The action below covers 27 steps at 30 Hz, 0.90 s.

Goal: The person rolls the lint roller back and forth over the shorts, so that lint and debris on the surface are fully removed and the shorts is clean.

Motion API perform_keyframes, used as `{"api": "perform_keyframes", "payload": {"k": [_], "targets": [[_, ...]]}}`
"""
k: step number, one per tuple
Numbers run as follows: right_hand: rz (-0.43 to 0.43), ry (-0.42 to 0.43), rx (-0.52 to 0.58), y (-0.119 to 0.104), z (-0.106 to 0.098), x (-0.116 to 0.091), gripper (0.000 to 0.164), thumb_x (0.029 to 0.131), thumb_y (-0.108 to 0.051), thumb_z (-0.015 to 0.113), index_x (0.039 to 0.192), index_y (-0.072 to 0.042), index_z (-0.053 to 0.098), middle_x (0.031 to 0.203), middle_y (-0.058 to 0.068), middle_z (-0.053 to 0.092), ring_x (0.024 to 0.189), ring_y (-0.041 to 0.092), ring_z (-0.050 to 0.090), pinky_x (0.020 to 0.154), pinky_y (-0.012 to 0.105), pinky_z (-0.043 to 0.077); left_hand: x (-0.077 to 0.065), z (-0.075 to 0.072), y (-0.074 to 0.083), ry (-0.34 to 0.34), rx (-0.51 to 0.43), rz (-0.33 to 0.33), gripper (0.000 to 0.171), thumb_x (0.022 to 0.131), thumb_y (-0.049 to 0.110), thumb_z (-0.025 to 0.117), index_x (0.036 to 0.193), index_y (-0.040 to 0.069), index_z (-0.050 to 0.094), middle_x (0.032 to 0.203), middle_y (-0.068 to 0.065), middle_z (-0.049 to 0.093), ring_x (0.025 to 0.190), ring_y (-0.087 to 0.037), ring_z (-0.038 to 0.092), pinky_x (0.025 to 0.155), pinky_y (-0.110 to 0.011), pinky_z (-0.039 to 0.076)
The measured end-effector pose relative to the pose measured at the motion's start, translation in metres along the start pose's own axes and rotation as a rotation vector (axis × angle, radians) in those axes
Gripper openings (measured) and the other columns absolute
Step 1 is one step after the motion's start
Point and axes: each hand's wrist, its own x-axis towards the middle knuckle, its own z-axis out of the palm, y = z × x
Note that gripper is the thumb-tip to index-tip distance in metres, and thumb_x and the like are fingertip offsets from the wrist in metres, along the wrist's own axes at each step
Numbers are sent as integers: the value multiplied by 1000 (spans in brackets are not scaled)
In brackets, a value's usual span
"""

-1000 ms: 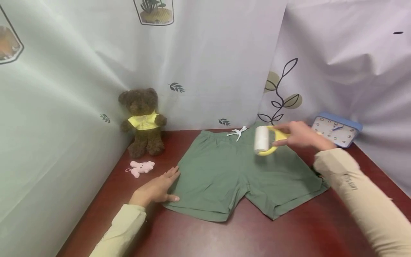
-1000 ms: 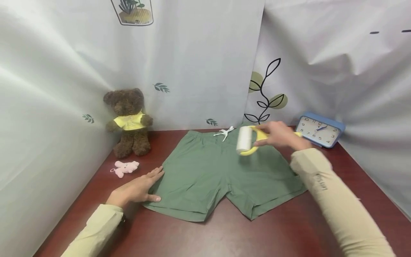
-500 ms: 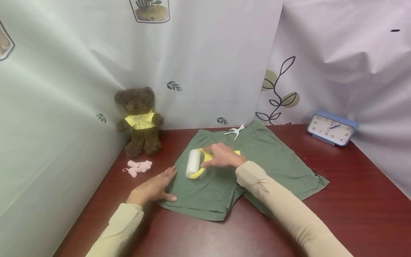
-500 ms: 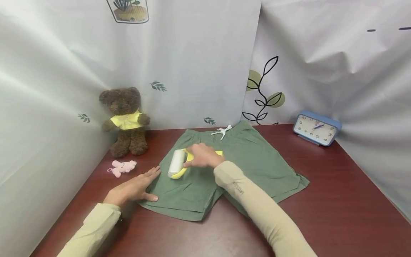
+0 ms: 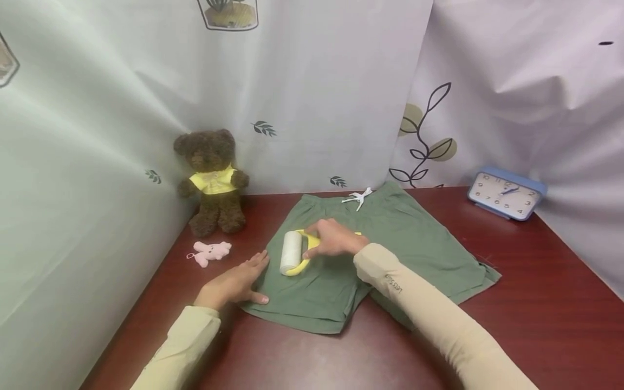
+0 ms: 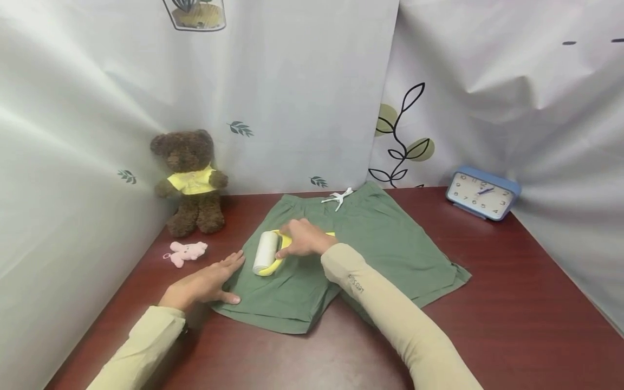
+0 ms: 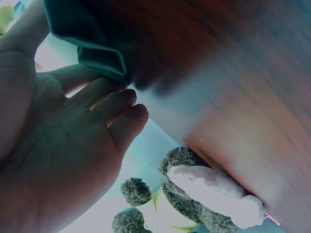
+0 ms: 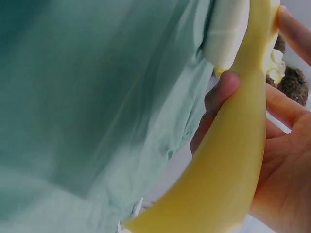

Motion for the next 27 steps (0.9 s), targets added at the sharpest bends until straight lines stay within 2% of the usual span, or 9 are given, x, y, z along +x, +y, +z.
{"api": "perform_keyframes", "payload": {"k": [7,12,17,22,27], "targets": [[-8,-17,11,20,-10,-12,65,79,-33,85,134,-6,65,76,1,62,66,10,48,59,21,38,-1,0,2,-3,-15,-23,99,81,34,82,155,-6,29,165,-25,22,154,-43,23,122,-57,27],[0,-12,11,40,-16,-28,65,78,-34,85,134,-6,65,74,1,61,66,9,46,59,21,37,-1,1,4,-4,-17,-8,98,81,32,82,154,-8,30,165,-26,22,153,-45,23,122,-59,26],[-39,8,9,62,-25,-45,64,78,-34,85,132,-4,66,72,-1,63,64,7,45,58,21,38,-1,1,5,-3,-15,-4,97,81,31,82,153,-10,30,165,-28,21,153,-45,22,122,-59,26],[-78,16,3,85,-37,-65,64,78,-33,85,130,-1,66,76,0,67,68,8,50,62,22,42,-1,1,4,-7,-12,-14,98,81,32,82,153,-9,30,165,-27,21,154,-44,22,122,-59,26],[-52,-17,1,106,-54,-83,63,78,-33,86,130,-2,67,83,0,69,76,12,53,66,24,44,-2,1,4,-16,-18,-29,99,80,32,83,154,-8,29,166,-25,21,154,-43,21,123,-58,26]]}}
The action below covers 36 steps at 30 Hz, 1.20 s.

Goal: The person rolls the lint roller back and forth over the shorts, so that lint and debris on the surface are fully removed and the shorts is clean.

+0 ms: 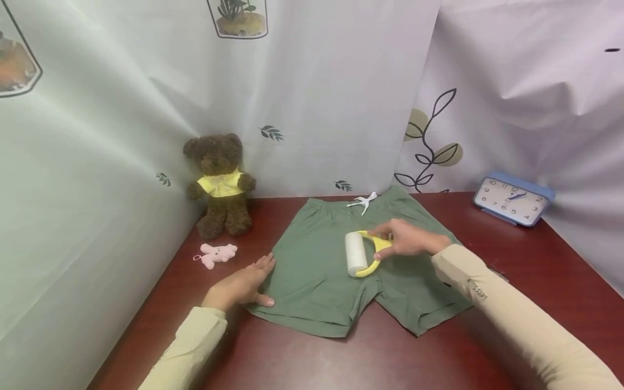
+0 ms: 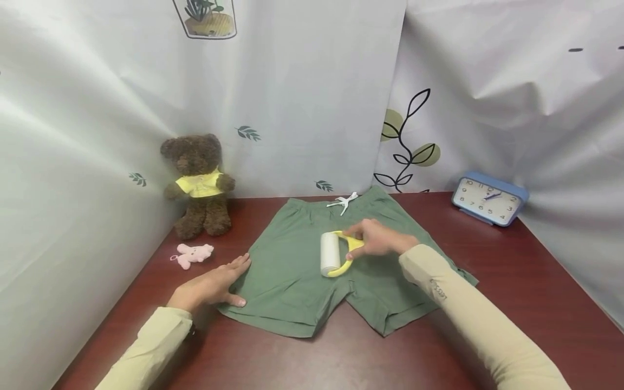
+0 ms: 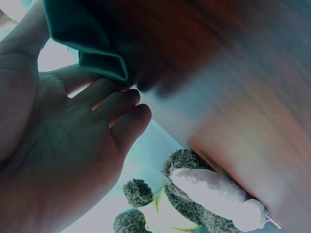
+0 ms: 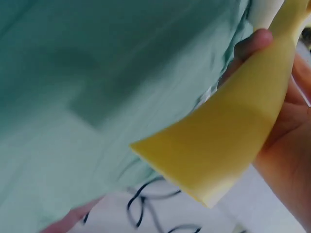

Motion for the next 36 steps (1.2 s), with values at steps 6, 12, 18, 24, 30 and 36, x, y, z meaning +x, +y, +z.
{"api": "perform_keyframes", "payload": {"k": [6,12,18,24,30,36], "targets": [[29,-56,-11,23,-20,-20,65,78,-36,85,131,-3,66,90,-1,71,82,12,56,70,25,47,0,1,0,7,-6,0,99,80,32,83,154,-7,29,166,-25,21,154,-42,22,122,-58,26],[98,-70,-22,44,-37,-45,67,77,-38,86,132,-5,66,103,3,74,91,15,62,76,30,51,0,2,-1,8,-7,6,99,81,33,82,154,-7,29,166,-25,21,154,-42,22,122,-58,27],[181,-79,-20,69,-61,-77,70,75,-37,87,132,-2,65,104,5,77,87,6,63,70,23,52,0,1,-1,9,3,26,99,81,34,82,154,-7,29,165,-26,21,154,-43,22,121,-60,27],[238,-94,19,90,-82,-110,70,76,-29,87,131,7,63,109,18,76,77,4,66,62,22,54,-1,0,-2,13,3,19,99,81,33,82,154,-8,30,165,-25,22,154,-42,23,122,-58,27],[311,-85,-61,105,-98,-141,68,75,-26,87,129,9,63,109,19,76,72,5,63,60,22,51,-2,0,0,13,-9,8,99,81,33,82,155,-6,29,166,-25,22,154,-42,23,122,-58,28],[360,-110,-54,108,-106,-152,71,76,-28,86,132,9,60,114,25,73,64,9,60,56,24,51,-3,0,0,16,-21,-4,99,81,32,82,155,-5,29,166,-24,22,154,-42,24,122,-58,28]]}}
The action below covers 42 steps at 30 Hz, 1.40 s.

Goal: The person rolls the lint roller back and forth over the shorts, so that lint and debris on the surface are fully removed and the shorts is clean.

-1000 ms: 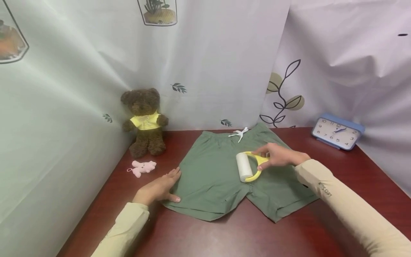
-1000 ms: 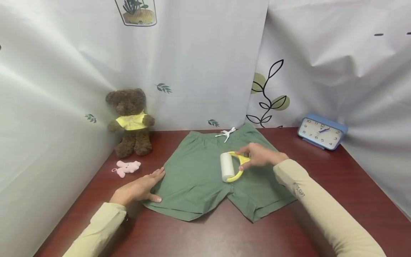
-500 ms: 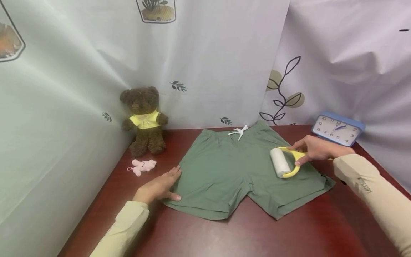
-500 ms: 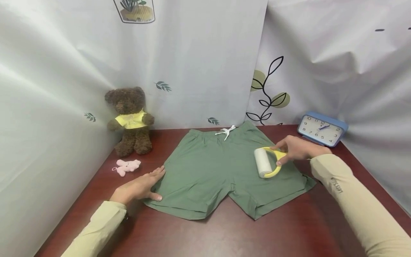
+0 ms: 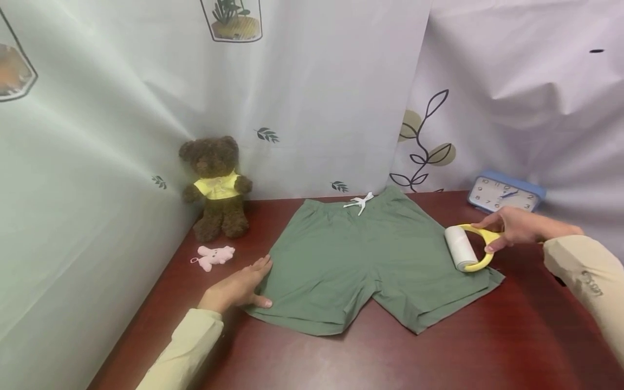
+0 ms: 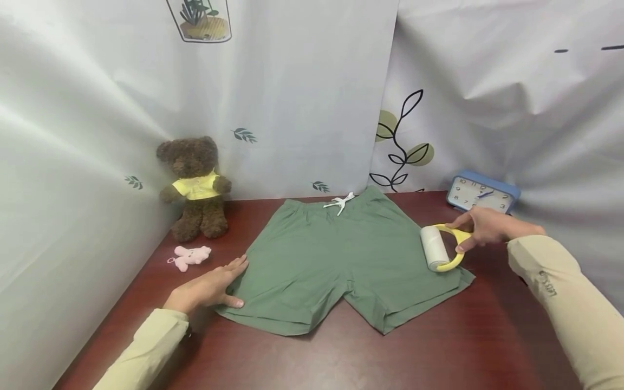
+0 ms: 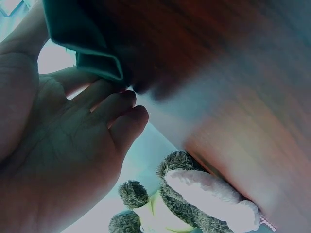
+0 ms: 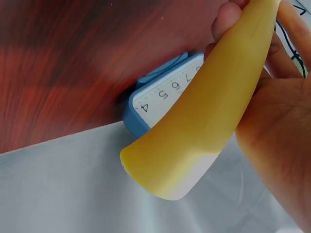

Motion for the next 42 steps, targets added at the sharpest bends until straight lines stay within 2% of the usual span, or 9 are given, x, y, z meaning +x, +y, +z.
{"api": "perform_keyframes", "payload": {"k": [9,17,21,23,27,30,33,37,42], "targets": [[28,-10,-22,0,-7,-2,73,75,-26,87,131,11,60,109,22,75,53,11,54,54,26,49,1,-1,-1,-3,15,18,100,81,37,82,155,-5,30,165,-24,23,154,-42,23,122,-59,27],[2,29,-175,-11,-14,-6,70,75,-33,86,131,3,64,96,4,75,69,6,52,61,23,44,1,-3,-7,-9,27,69,94,85,40,77,156,-2,31,165,-23,25,153,-42,27,120,-59,30],[-4,140,-274,-33,-27,-12,69,72,-40,88,130,-8,68,93,-1,71,75,10,52,62,26,41,0,-6,-10,1,16,106,90,83,31,81,155,2,36,164,-22,28,151,-44,30,118,-60,32],[-16,180,-301,-50,-35,-11,69,72,-41,88,131,-11,68,100,3,71,80,13,54,63,28,42,-1,-8,-11,1,6,96,92,78,25,85,155,6,38,165,-18,28,150,-41,32,117,-56,37],[-92,206,-261,-97,-39,7,67,74,-42,87,130,-12,68,104,5,73,84,16,58,69,32,46,0,-12,-15,-7,15,72,98,71,19,90,155,10,40,166,-13,29,149,-37,37,110,-48,46],[-189,213,-180,-135,-20,32,63,77,-38,85,129,-8,68,90,0,72,78,13,57,69,30,46,3,-13,-17,-16,15,64,100,69,17,90,155,11,39,167,-12,27,149,-35,38,110,-47,47],[-294,184,-109,-169,15,62,59,82,-36,81,130,-4,68,73,-5,60,68,10,49,64,26,42,5,-12,-17,-29,15,67,101,69,18,90,156,10,38,167,-12,26,150,-35,37,113,-49,43],[-404,123,-43,-217,64,96,54,85,-33,78,129,-4,68,67,-6,53,62,6,44,61,22,40,6,-15,-17,-68,18,77,95,75,18,87,156,9,37,166,-15,27,149,-36,38,115,-50,41],[-472,71,-27,-276,111,117,49,87,-34,75,129,-10,69,67,-8,48,61,6,42,57,20,36,8,-25,-17,-104,37,107,73,85,6,75,152,8,44,163,-18,32,148,-39,39,114,-51,42]]}}
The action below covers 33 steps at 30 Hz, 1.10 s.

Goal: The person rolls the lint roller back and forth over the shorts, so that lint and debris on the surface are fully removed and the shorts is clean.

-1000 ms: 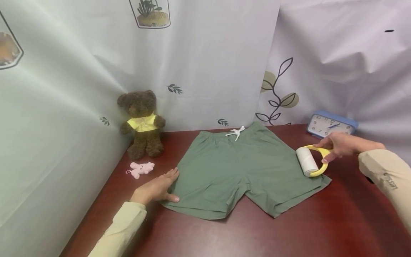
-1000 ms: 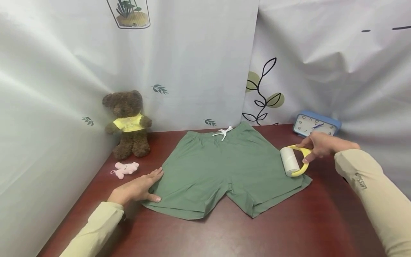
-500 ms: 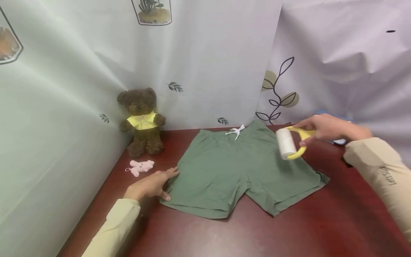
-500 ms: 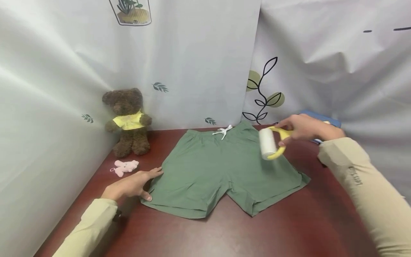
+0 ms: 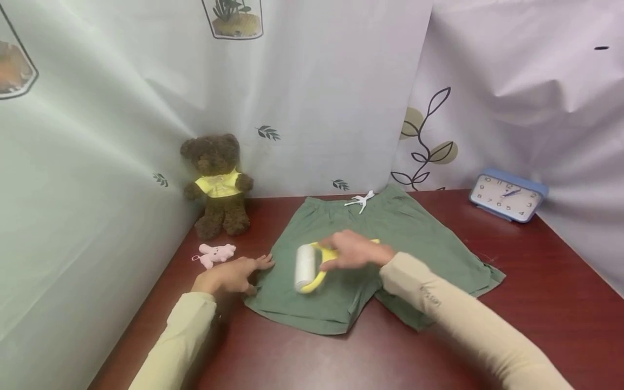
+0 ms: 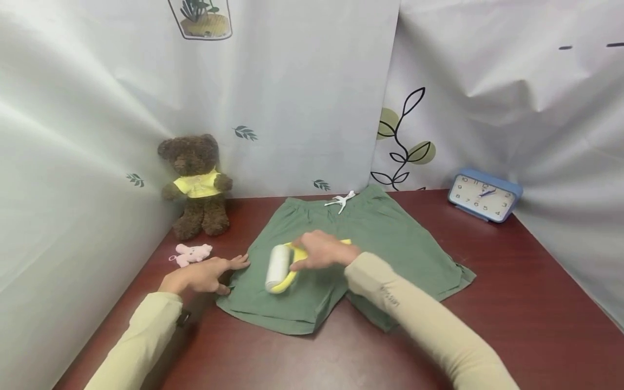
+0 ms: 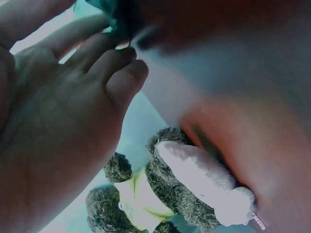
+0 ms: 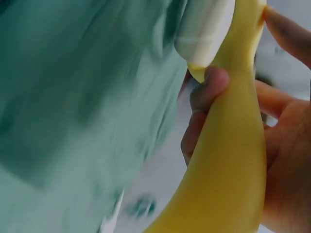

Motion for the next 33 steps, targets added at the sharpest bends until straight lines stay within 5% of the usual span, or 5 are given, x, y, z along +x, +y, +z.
{"api": "perform_keyframes", "payload": {"k": [3,7,12,17,33], "targets": [[13,-12,-4,-21,17,15,50,87,-37,75,130,-14,68,68,-7,46,63,7,44,55,22,35,0,-7,0,-21,7,21,66,86,6,69,149,8,48,162,-18,34,148,-41,37,116,-54,38],[67,-12,-18,-38,27,25,54,85,-40,77,133,-17,67,70,-7,47,65,9,45,52,24,34,0,-10,0,-31,-24,4,63,92,25,70,149,8,49,162,-17,35,149,-42,34,119,-58,32],[84,4,-26,-44,28,28,53,82,-40,80,128,-14,69,72,-6,51,67,9,47,52,24,35,1,-2,3,33,-43,-75,79,85,44,77,150,9,48,161,-22,34,148,-47,32,119,-60,31],[58,23,20,-36,28,24,53,78,-35,84,122,-7,71,74,-4,55,67,10,48,55,22,37,5,11,12,60,-23,-121,95,76,36,86,152,2,41,162,-28,29,148,-53,28,119,-61,30],[53,14,152,12,9,-25,59,76,-27,87,124,2,68,72,-2,58,63,4,46,57,18,39,7,17,30,72,17,-152,97,73,22,86,152,-3,37,162,-27,30,150,-49,29,120,-58,31]]}}
